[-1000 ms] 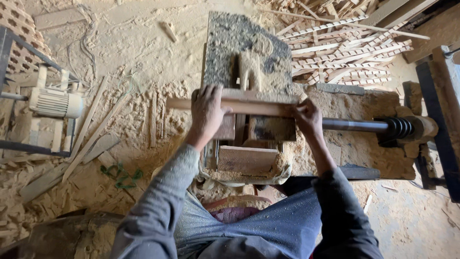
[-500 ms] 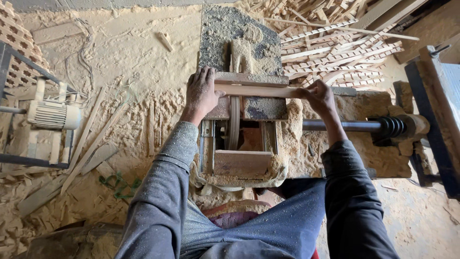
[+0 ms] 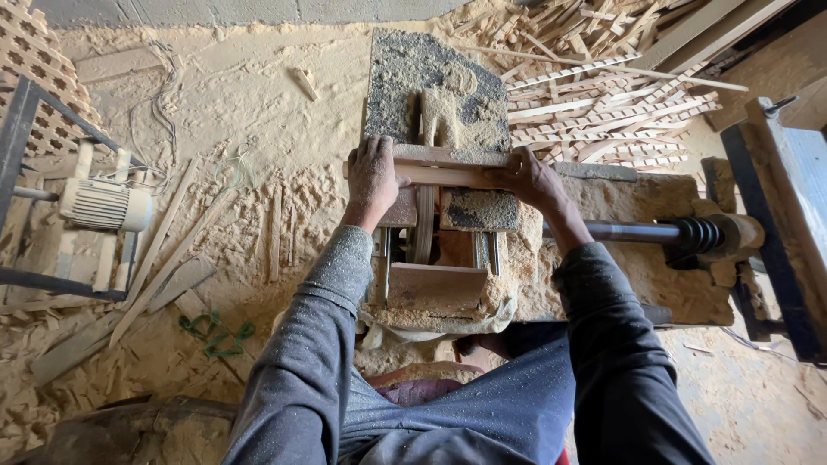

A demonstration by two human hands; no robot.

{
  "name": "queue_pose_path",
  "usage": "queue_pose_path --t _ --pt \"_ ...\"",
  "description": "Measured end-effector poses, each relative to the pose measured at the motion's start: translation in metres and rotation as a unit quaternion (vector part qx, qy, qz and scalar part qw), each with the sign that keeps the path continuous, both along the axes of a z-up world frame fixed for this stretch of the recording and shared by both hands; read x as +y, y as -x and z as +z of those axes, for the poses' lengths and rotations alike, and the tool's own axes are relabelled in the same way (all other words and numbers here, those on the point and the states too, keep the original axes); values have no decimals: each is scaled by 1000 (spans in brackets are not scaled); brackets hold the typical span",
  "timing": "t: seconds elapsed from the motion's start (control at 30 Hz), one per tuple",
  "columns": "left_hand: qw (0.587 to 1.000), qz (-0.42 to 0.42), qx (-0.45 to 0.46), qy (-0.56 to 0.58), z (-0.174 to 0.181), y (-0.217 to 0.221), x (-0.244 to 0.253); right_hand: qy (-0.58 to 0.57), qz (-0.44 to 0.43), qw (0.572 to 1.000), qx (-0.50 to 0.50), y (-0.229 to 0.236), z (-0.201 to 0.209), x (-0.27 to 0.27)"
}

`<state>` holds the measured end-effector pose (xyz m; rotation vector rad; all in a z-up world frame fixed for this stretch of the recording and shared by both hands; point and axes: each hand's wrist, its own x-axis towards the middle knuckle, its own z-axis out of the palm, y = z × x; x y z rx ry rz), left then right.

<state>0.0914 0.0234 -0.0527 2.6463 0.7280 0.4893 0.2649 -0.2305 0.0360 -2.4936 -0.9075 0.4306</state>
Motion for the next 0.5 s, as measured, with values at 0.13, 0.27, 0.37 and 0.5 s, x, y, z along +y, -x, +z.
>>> queue_pose_path --t 0.13,0.27,0.37,0.5 --pt "1000 9 5 4 0 9 -10 7 -29 999 18 13 3 -5" --pt "1000 6 6 15 7 19 -19 7 -30 999 31 13 -5 -15" --pt "999 10 14 27 10 27 -25 19 -27 999 19 17 -7 -19" --pt "999 6 22 39 14 44 -38 46 -17 999 10 4 -37 -33"
